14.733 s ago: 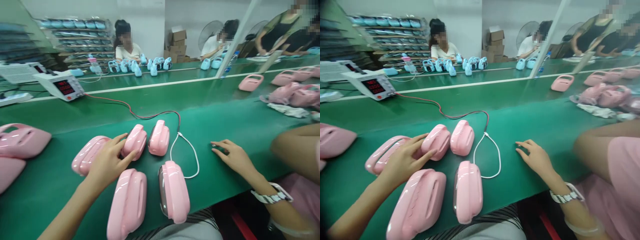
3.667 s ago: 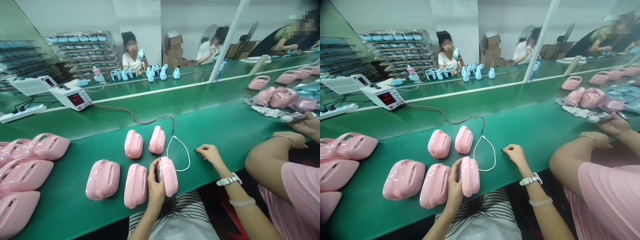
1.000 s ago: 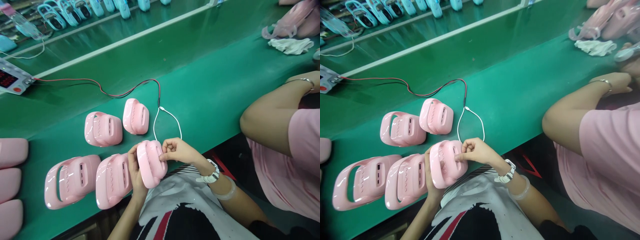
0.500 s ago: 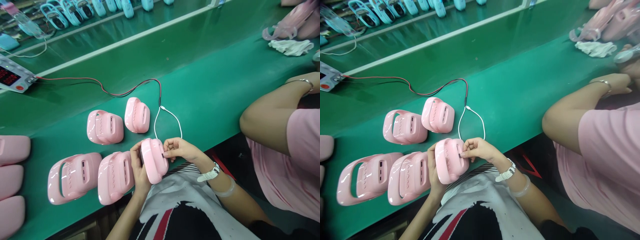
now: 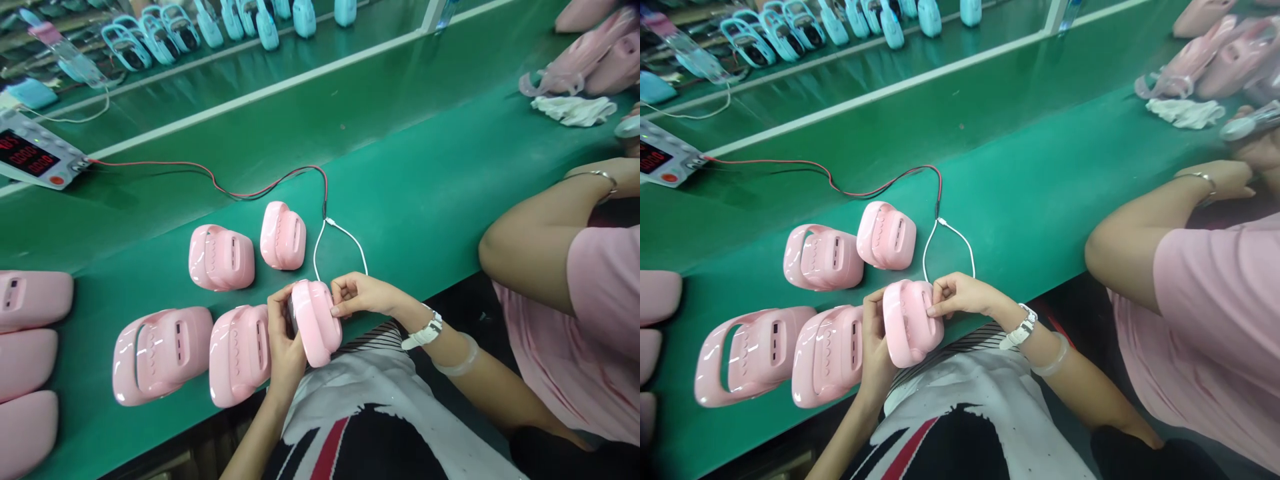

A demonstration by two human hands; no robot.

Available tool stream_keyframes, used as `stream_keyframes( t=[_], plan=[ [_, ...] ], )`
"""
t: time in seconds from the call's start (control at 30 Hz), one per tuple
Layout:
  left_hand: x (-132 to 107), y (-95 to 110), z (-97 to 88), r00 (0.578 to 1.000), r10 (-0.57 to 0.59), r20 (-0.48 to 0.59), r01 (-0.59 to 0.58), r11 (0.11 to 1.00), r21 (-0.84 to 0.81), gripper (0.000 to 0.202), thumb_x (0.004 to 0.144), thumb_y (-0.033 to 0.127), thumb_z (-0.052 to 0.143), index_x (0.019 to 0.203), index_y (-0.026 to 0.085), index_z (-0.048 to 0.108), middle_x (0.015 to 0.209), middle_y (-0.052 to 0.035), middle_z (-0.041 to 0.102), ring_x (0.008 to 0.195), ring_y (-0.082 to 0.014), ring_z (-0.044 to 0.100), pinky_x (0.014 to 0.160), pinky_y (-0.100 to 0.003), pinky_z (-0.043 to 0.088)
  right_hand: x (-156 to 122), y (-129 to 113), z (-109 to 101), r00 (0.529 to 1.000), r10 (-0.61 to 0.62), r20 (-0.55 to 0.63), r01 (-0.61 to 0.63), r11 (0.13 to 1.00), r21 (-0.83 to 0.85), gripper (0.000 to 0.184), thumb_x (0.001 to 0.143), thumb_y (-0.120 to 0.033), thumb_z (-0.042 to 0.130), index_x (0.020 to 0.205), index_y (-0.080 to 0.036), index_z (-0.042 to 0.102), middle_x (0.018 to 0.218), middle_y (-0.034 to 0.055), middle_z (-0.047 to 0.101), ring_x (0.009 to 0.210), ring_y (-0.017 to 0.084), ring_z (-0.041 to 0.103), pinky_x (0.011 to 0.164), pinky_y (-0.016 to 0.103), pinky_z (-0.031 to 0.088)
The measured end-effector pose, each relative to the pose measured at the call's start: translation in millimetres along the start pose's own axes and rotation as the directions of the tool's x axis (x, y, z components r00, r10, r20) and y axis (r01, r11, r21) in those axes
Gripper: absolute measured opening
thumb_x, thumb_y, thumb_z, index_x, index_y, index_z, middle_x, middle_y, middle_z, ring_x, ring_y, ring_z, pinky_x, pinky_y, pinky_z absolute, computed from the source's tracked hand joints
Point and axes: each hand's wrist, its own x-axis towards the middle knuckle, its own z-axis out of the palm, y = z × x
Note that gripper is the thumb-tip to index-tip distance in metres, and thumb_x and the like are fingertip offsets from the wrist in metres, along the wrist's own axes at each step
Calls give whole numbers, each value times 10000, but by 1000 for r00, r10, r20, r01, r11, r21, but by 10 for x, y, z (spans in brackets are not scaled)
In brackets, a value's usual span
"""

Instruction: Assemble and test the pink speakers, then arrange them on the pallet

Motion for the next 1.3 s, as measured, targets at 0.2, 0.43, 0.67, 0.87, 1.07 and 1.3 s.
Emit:
stream_keyframes(
  t=[0.2, 0.43, 0.67, 0.87, 1.07, 1.3],
  plan=[
    [19, -67, 7, 998, -55, 3, 55, 994, -95, 405, 698, 243, 676, 1080, 224, 545, 1101, -43, 592, 1045, -210, 571, 912, -327, 464, 276, -250, -95, 957, -234, -170, 206, 964, -168, 294, 668, -371, 761, 761, -140, 604, 659, -19, 581, 577, 87, 524, 583, 231, 443],
    [38, -116, 25, 998, -62, 31, 66, 986, -151, 1001, 733, 221, 625, 1504, 289, -10, 1176, -50, 532, 1099, -189, 540, 1008, -377, 387, 839, -639, -351, 815, -512, -273, 429, 849, -309, 566, 637, -189, 735, 1179, -235, 576, 1397, 58, 473, 1317, 223, 394, 1094, 385, 337],
    [91, -189, -21, 993, -73, 96, 86, 986, -143, 924, 726, 208, 588, 1511, 279, 106, 1147, -36, 535, 1076, -197, 517, 1021, -389, 364, 963, -512, -444, 877, -469, -98, 458, 881, -118, 662, 599, -213, 806, 1217, -247, 572, 1399, 53, 492, 1323, 212, 410, 1146, 363, 275],
    [101, -177, -36, 989, -69, 129, 84, 990, -116, 927, 735, 177, 560, 1514, 281, 69, 1151, -31, 520, 1089, -196, 495, 1047, -382, 335, 1044, -428, -395, 867, -465, -178, 460, 885, -72, 644, 562, -260, 843, 1160, -244, 604, 1369, 57, 521, 1281, 224, 453, 1123, 377, 299],
    [115, -129, -69, 983, -97, 153, 114, 988, -104, 912, 762, 237, 582, 1512, 296, 65, 1152, -34, 509, 1091, -199, 493, 1048, -396, 330, 1055, -461, -373, 863, -460, -211, 455, 888, -75, 636, 517, -262, 852, 1105, -222, 613, 1340, 74, 542, 1253, 228, 476, 1114, 381, 305],
    [132, -108, -107, 971, -120, 206, 141, 986, -91, 944, 745, 214, 583, 1509, 296, 34, 1181, -38, 495, 1132, -209, 485, 1058, -406, 312, 1076, -538, -352, 873, -435, -221, 422, 901, -105, 570, 495, -201, 839, 1013, -213, 600, 1264, 74, 583, 1241, 235, 483, 1123, 407, 285]
  ],
)
